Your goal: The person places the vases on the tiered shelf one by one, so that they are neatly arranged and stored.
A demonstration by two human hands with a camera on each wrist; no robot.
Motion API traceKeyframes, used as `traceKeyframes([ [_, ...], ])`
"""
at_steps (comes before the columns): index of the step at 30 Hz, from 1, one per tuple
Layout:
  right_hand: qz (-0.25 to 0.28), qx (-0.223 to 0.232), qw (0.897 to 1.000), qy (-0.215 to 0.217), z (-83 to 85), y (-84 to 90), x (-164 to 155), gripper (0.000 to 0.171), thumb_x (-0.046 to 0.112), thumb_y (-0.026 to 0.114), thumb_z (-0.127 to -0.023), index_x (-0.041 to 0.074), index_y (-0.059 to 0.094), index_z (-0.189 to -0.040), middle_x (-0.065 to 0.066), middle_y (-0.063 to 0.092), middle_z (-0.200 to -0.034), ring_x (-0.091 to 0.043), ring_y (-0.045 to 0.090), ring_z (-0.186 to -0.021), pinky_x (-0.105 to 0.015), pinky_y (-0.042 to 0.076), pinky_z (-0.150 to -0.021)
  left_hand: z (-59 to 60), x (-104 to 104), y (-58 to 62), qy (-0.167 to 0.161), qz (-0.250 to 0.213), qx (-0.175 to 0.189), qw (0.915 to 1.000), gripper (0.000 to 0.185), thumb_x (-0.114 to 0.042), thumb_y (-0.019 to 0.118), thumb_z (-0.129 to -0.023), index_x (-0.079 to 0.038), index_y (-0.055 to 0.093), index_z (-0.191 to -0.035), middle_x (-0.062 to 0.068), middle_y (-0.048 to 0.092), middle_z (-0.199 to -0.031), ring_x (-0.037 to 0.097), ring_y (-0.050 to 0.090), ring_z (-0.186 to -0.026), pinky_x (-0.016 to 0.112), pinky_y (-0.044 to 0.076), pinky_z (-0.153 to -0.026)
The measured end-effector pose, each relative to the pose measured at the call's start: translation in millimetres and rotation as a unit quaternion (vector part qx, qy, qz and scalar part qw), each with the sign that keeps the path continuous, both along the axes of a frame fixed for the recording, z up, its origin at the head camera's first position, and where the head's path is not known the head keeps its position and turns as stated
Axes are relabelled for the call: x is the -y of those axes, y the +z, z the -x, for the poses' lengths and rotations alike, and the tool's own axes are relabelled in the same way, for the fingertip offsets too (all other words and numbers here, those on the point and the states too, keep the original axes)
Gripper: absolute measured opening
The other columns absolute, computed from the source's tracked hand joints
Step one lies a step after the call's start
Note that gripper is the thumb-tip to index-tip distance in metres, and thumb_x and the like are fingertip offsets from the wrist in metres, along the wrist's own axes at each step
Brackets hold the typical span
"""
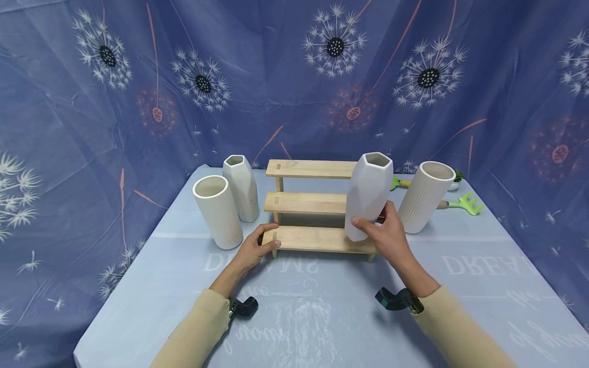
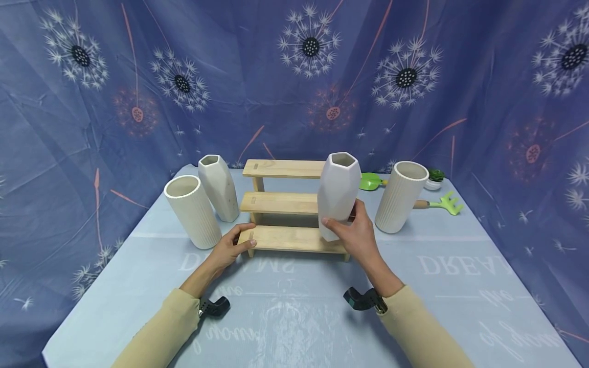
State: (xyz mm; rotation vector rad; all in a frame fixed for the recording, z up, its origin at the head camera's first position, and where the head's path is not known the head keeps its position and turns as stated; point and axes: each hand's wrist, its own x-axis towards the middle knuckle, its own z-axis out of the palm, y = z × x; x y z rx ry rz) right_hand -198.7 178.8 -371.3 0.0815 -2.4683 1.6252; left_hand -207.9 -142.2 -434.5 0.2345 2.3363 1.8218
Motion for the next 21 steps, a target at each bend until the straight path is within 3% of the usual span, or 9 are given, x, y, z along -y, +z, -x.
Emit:
traceKeyframes([
  [21, -0.021, 0.018, 1.0, -0.008, -0.8, -17.4, 8.1, 0.089, 0.039, 0.076, -0.077, 0.007, 0.026, -0.143, -0.016, 0.045, -0.134, -0.031, 0.047, -0.118, -0.05, 0.041, -0.096, -0.2, -0.5, 0.6, 0.002, 0.002, 0.001, 1.0, 0.053, -0.013, 0.064, -0.089, -0.006, 0.045, -0.138, 0.016, 0.044, -0.14, 0.024, 0.048, -0.115, 0.025, 0.04, -0.09],
])
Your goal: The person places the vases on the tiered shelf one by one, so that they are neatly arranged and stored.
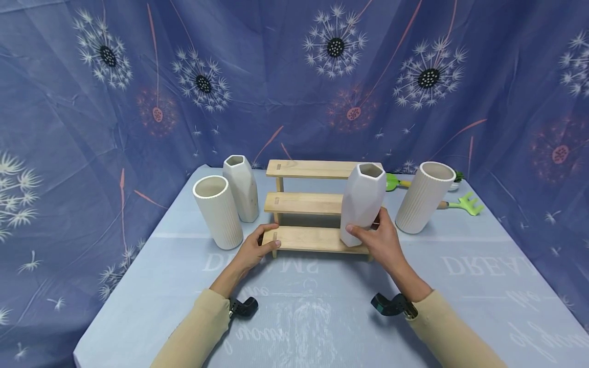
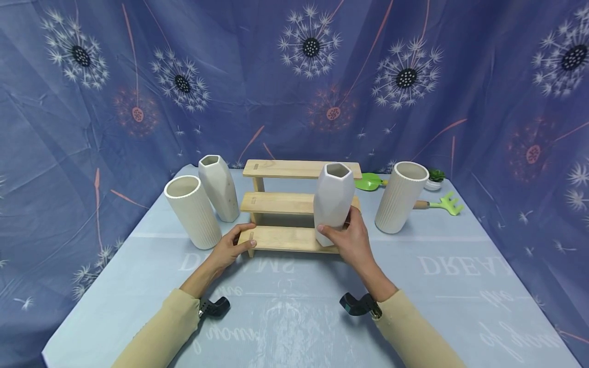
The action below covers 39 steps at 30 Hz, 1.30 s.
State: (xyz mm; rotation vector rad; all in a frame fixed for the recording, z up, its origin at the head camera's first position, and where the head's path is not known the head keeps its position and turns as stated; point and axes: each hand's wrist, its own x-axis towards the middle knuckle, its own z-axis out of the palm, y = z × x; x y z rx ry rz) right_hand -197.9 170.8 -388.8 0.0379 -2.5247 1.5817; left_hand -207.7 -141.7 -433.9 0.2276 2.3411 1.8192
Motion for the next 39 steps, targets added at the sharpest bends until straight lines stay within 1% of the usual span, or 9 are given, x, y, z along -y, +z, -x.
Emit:
traceKeyframes([
  [9, -0.005, -0.006, 1.0, 0.001, 0.7, -4.8, 0.5, 0.089, 0.039, 0.076, -0.077, 0.007, 0.027, -0.143, -0.017, 0.046, -0.133, -0.033, 0.048, -0.118, -0.052, 0.041, -0.097, -0.5, -0.4, 0.9, -0.005, -0.008, -0.006, 0.9999, 0.052, -0.011, 0.064, -0.089, -0.005, 0.045, -0.137, 0.018, 0.046, -0.137, 0.023, 0.049, -0.112, 0.025, 0.041, -0.089],
  [16, -0.008, 0.006, 1.0, -0.003, 2.3, -6.2, 1.2, 0.09, 0.04, 0.077, -0.076, 0.007, 0.027, -0.142, -0.016, 0.046, -0.135, -0.033, 0.049, -0.119, -0.052, 0.041, -0.098, -1.3, -0.5, 1.3, -0.001, 0.002, -0.006, 1.0, 0.053, -0.012, 0.064, -0.089, -0.005, 0.045, -0.138, 0.017, 0.044, -0.139, 0.025, 0.048, -0.114, 0.026, 0.04, -0.09],
  [22, -0.008, 0.014, 1.0, -0.001, 2.6, -5.5, 1.5, 0.089, 0.038, 0.078, -0.076, 0.006, 0.027, -0.142, -0.017, 0.045, -0.136, -0.035, 0.049, -0.12, -0.053, 0.041, -0.099, -1.2, -0.1, 0.4, -0.003, -0.003, -0.007, 1.0, 0.053, -0.012, 0.064, -0.089, -0.004, 0.044, -0.138, 0.017, 0.044, -0.139, 0.024, 0.048, -0.114, 0.025, 0.04, -0.09],
  [30, -0.025, 0.018, 1.0, -0.001, -0.4, -4.4, -2.2, 0.092, 0.045, 0.075, -0.076, 0.007, 0.026, -0.143, -0.017, 0.043, -0.137, -0.034, 0.047, -0.121, -0.053, 0.04, -0.099, -0.5, -0.3, 0.8, -0.002, -0.002, -0.003, 1.0, 0.052, -0.012, 0.064, -0.089, -0.007, 0.045, -0.137, 0.017, 0.044, -0.139, 0.024, 0.048, -0.114, 0.024, 0.04, -0.089],
  [34, -0.018, 0.008, 1.0, 0.002, -2.3, -5.3, -7.4, 0.089, 0.044, 0.076, -0.076, 0.008, 0.029, -0.142, -0.017, 0.045, -0.135, -0.034, 0.048, -0.12, -0.051, 0.04, -0.1, -0.2, -0.5, 0.9, 0.0, -0.002, -0.001, 1.0, 0.052, -0.012, 0.064, -0.089, -0.007, 0.046, -0.137, 0.016, 0.044, -0.139, 0.024, 0.048, -0.114, 0.024, 0.04, -0.089],
  [39, -0.015, 0.015, 1.0, 0.006, -5.1, -7.6, -14.8, 0.092, 0.048, 0.075, -0.075, 0.01, 0.028, -0.144, -0.016, 0.043, -0.138, -0.034, 0.046, -0.123, -0.051, 0.039, -0.103, -0.9, -0.4, 1.2, -0.002, -0.001, -0.001, 1.0, 0.052, -0.013, 0.064, -0.089, -0.006, 0.044, -0.138, 0.016, 0.043, -0.141, 0.025, 0.047, -0.116, 0.024, 0.04, -0.089],
])
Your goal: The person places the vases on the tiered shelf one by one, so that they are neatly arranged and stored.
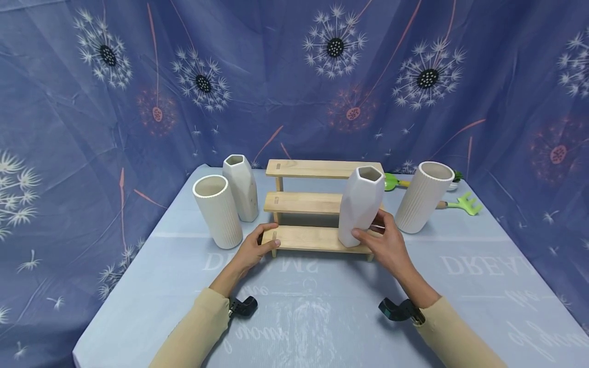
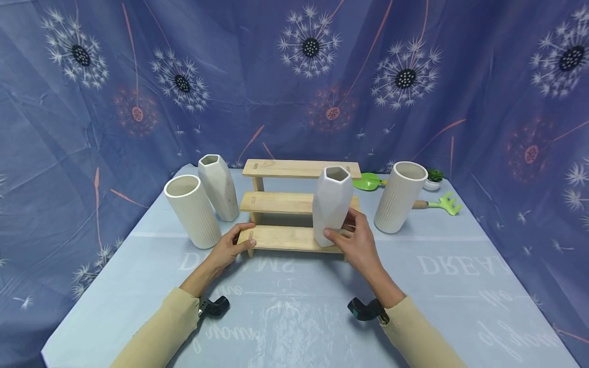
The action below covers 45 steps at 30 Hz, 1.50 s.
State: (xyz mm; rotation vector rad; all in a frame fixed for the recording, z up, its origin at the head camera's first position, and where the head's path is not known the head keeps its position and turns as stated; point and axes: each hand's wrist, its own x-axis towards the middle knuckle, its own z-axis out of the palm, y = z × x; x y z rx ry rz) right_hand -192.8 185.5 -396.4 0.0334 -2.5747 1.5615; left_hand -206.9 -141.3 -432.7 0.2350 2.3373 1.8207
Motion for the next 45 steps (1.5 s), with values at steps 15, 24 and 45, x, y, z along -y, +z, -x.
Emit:
traceKeyframes([
  [15, -0.041, -0.042, 0.998, -0.005, -5.9, -12.3, -23.7, 0.068, 0.04, 0.07, -0.083, 0.005, 0.042, -0.135, -0.018, 0.045, -0.136, -0.035, 0.045, -0.121, -0.054, 0.036, -0.103, 0.0, 0.4, -0.7, -0.004, -0.003, -0.003, 1.0, 0.053, -0.012, 0.063, -0.09, -0.005, 0.044, -0.138, 0.016, 0.043, -0.14, 0.025, 0.048, -0.114, 0.025, 0.041, -0.088],
  [24, -0.073, -0.064, 0.995, -0.005, -5.7, -24.4, -35.8, 0.054, 0.034, 0.067, -0.087, 0.004, 0.052, -0.13, -0.016, 0.052, -0.126, -0.033, 0.048, -0.117, -0.052, 0.039, -0.099, -0.3, 0.6, -0.2, -0.005, -0.003, -0.001, 1.0, 0.053, -0.013, 0.063, -0.09, -0.006, 0.044, -0.138, 0.017, 0.042, -0.141, 0.025, 0.048, -0.115, 0.024, 0.041, -0.088],
  [45, -0.077, 0.003, 0.995, 0.058, 9.7, -52.6, -57.8, 0.054, 0.036, 0.06, -0.092, 0.007, 0.048, -0.137, -0.019, 0.048, -0.132, -0.035, 0.048, -0.121, -0.052, 0.041, -0.099, 0.0, 0.7, -1.2, 0.0, 0.008, 0.001, 1.0, 0.053, -0.015, 0.064, -0.089, -0.007, 0.044, -0.138, 0.016, 0.044, -0.14, 0.025, 0.048, -0.116, 0.025, 0.04, -0.09],
])
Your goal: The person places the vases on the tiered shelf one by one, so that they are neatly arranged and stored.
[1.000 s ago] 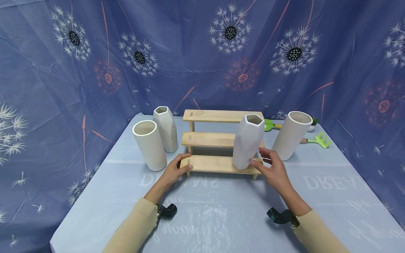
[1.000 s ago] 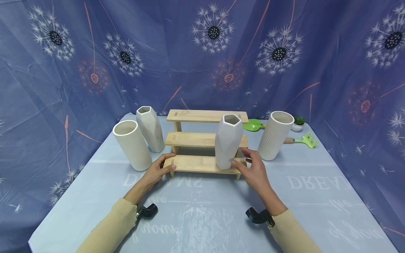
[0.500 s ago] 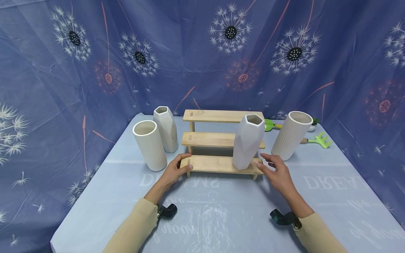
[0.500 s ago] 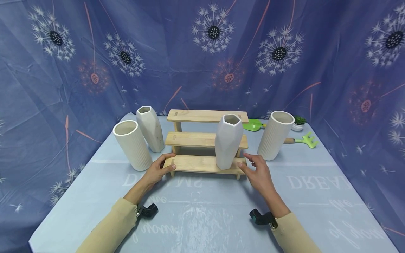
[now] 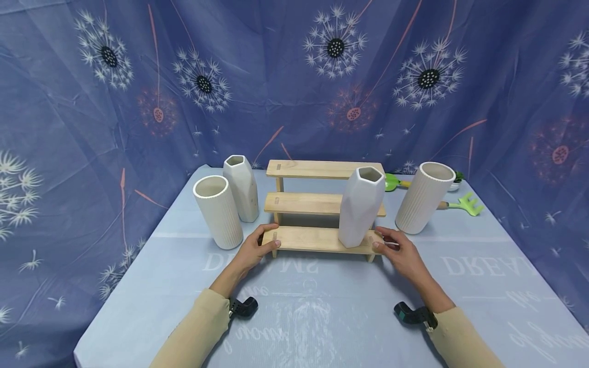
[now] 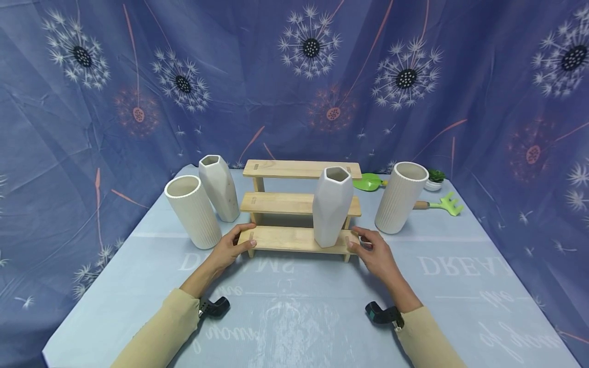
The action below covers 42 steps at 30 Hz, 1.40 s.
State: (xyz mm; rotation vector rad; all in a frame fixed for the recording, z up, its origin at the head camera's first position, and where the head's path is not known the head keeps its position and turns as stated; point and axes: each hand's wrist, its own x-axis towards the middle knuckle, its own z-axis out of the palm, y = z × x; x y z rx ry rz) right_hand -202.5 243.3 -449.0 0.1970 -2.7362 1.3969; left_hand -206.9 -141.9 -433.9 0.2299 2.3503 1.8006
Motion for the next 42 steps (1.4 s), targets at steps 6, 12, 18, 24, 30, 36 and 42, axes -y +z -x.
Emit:
traceKeyframes([
  [6, 0.001, 0.019, 1.0, 0.022, 0.1, -3.8, -1.0, 0.057, 0.038, 0.06, -0.091, 0.013, 0.044, -0.141, -0.019, 0.046, -0.136, -0.034, 0.05, -0.118, -0.051, 0.043, -0.097, -0.4, -0.4, -0.2, 0.0, -0.001, -0.002, 1.0, 0.053, -0.015, 0.064, -0.089, -0.006, 0.044, -0.138, 0.017, 0.045, -0.139, 0.024, 0.048, -0.114, 0.026, 0.04, -0.09],
  [12, 0.001, 0.02, 0.999, 0.031, 0.6, -8.7, -0.9, 0.056, 0.038, 0.059, -0.092, 0.017, 0.044, -0.141, -0.016, 0.044, -0.14, -0.028, 0.05, -0.114, -0.036, 0.045, -0.09, -0.1, -0.4, -0.4, 0.004, 0.006, 0.0, 1.0, 0.053, -0.015, 0.064, -0.089, -0.008, 0.044, -0.138, 0.016, 0.045, -0.139, 0.026, 0.048, -0.116, 0.026, 0.039, -0.09],
  [18, 0.006, 0.013, 0.999, 0.03, 2.1, -12.8, -1.1, 0.054, 0.036, 0.059, -0.092, 0.018, 0.045, -0.141, -0.013, 0.046, -0.139, -0.023, 0.049, -0.113, -0.023, 0.044, -0.084, 0.6, 0.0, -1.3, 0.005, 0.004, 0.001, 1.0, 0.052, -0.015, 0.064, -0.09, -0.008, 0.045, -0.138, 0.016, 0.045, -0.139, 0.025, 0.048, -0.115, 0.026, 0.039, -0.09],
  [24, 0.007, 0.026, 0.999, 0.022, -6.8, 3.8, 7.4, 0.052, 0.029, 0.059, -0.093, 0.012, 0.045, -0.141, -0.017, 0.045, -0.139, -0.024, 0.046, -0.11, -0.029, 0.042, -0.086, 0.8, 0.0, -1.2, 0.002, 0.002, -0.004, 1.0, 0.051, -0.014, 0.063, -0.09, -0.007, 0.045, -0.137, 0.017, 0.045, -0.14, 0.025, 0.047, -0.116, 0.027, 0.039, -0.092],
  [30, 0.001, 0.03, 0.999, 0.013, -13.5, 16.0, 14.2, 0.051, 0.026, 0.058, -0.094, 0.008, 0.045, -0.14, -0.019, 0.046, -0.136, -0.022, 0.045, -0.104, -0.023, 0.042, -0.083, 2.8, 0.5, -0.3, -0.003, 0.01, -0.012, 0.9999, 0.052, -0.012, 0.063, -0.089, -0.005, 0.045, -0.137, 0.018, 0.043, -0.142, 0.026, 0.047, -0.119, 0.028, 0.038, -0.094],
  [36, 0.011, 0.024, 1.0, 0.013, -1.5, -7.2, 2.4, 0.053, 0.034, 0.059, -0.092, 0.018, 0.046, -0.141, -0.012, 0.047, -0.138, -0.015, 0.045, -0.103, -0.018, 0.042, -0.081, 15.2, 4.1, -17.9, 0.003, 0.011, -0.015, 0.9998, 0.052, -0.016, 0.066, -0.088, -0.01, 0.048, -0.136, 0.015, 0.045, -0.14, 0.026, 0.047, -0.118, 0.029, 0.039, -0.093],
  [42, 0.011, 0.016, 1.0, 0.013, 3.0, -19.0, -1.6, 0.055, 0.041, 0.058, -0.091, 0.02, 0.045, -0.141, -0.011, 0.047, -0.137, -0.017, 0.047, -0.108, -0.021, 0.043, -0.085, 16.0, 5.8, -23.0, 0.014, 0.022, -0.022, 0.9994, 0.05, -0.019, 0.067, -0.087, -0.014, 0.051, -0.134, 0.014, 0.049, -0.135, 0.024, 0.05, -0.114, 0.025, 0.041, -0.088],
])
